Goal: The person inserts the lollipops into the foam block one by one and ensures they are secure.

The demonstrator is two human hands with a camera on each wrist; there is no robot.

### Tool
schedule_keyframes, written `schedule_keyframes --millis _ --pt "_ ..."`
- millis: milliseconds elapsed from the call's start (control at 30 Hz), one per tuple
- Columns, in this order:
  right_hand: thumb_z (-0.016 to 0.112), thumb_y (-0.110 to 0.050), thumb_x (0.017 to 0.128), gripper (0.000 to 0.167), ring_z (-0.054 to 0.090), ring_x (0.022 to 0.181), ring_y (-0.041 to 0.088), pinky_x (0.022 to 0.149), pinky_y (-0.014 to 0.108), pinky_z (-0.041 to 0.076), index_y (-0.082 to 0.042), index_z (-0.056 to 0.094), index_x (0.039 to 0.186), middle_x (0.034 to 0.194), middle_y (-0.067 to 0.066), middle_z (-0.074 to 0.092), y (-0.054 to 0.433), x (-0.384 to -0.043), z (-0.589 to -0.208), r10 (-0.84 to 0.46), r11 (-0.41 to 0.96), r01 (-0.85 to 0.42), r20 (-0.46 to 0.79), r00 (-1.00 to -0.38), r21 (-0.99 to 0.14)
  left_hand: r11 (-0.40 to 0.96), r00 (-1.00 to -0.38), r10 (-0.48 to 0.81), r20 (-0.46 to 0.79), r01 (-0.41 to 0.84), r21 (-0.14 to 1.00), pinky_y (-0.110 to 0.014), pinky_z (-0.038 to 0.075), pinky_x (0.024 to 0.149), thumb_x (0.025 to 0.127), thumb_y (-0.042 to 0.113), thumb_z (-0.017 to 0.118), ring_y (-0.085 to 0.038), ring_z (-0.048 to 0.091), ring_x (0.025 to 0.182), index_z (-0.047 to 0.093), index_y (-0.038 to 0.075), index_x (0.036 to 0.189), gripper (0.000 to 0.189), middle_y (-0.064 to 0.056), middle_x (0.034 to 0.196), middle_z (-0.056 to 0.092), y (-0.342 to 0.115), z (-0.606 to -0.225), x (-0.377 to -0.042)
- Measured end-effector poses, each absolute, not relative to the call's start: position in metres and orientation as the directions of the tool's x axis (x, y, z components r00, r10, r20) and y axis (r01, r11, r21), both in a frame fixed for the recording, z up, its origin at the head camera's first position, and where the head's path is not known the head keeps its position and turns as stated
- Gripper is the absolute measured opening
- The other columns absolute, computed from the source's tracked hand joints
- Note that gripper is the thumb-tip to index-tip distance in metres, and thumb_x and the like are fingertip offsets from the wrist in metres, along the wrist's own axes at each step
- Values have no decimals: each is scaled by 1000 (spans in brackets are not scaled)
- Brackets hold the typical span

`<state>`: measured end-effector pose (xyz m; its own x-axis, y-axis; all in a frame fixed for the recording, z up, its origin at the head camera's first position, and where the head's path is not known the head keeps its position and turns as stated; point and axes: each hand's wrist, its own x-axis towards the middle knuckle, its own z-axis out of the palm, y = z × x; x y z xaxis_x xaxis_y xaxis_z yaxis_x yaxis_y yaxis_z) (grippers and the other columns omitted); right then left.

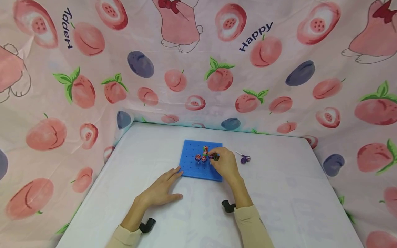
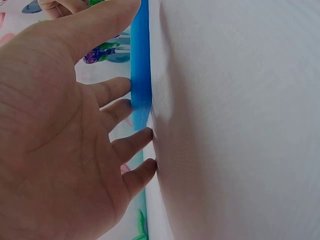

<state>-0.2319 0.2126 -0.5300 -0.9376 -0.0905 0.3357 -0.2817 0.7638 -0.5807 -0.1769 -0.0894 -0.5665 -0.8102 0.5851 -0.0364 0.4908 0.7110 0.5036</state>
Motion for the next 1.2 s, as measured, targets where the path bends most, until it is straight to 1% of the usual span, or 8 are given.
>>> schedule_keyframes --millis 167,367,533,667,900,1033,1200 --pt "89 -5 80 23 66 101 24 86 45 60 -16 82 99 101 2 77 212 -231 -530 -77 776 -256 317 -945 -577 700 -806 592 -20 501 508 -59 26 124 95 46 74 -39 23 157 34 6 163 89 -11 173 21 -90 -569 -177" --pt "92 -6 78 24 62 102 23 84 47 60 -17 84 97 100 3 74 211 -231 -532 -59 784 -235 307 -950 -575 706 -808 587 -39 488 513 -56 24 126 95 48 73 -36 22 158 32 9 164 90 -8 174 20 -90 -568 -178" --pt "93 -7 77 24 61 99 24 81 46 59 -17 85 96 96 3 71 212 -233 -535 -65 791 -247 324 -944 -560 717 -812 580 -55 478 507 -54 23 127 95 49 73 -34 20 159 32 10 165 89 -6 174 19 -89 -568 -178" --pt "93 -8 76 23 59 97 23 81 45 57 -16 86 96 93 2 71 212 -234 -536 -65 805 -247 333 -941 -539 720 -812 580 -60 477 504 -55 23 127 96 47 73 -36 20 158 32 10 164 88 -8 174 19 -88 -566 -178" --pt "94 -9 76 23 58 95 22 80 45 55 -18 86 95 89 0 73 213 -234 -537 -65 808 -256 352 -934 -530 715 -810 583 -64 474 514 -55 23 126 95 48 74 -36 21 158 32 10 164 89 -7 174 19 -88 -566 -178" --pt "94 -8 76 24 59 98 21 81 45 56 -19 85 96 94 -2 76 214 -233 -539 -71 797 -271 362 -930 -540 708 -808 586 -54 479 519 -57 24 126 95 47 74 -37 22 158 33 9 164 89 -8 174 20 -88 -566 -178" --pt "94 -8 77 26 59 102 21 84 47 56 -19 84 99 104 -1 79 214 -232 -536 -81 772 -300 381 -921 -560 717 -809 585 -60 481 504 -54 22 127 96 48 73 -35 20 158 32 10 164 89 -8 174 19 -89 -567 -178"
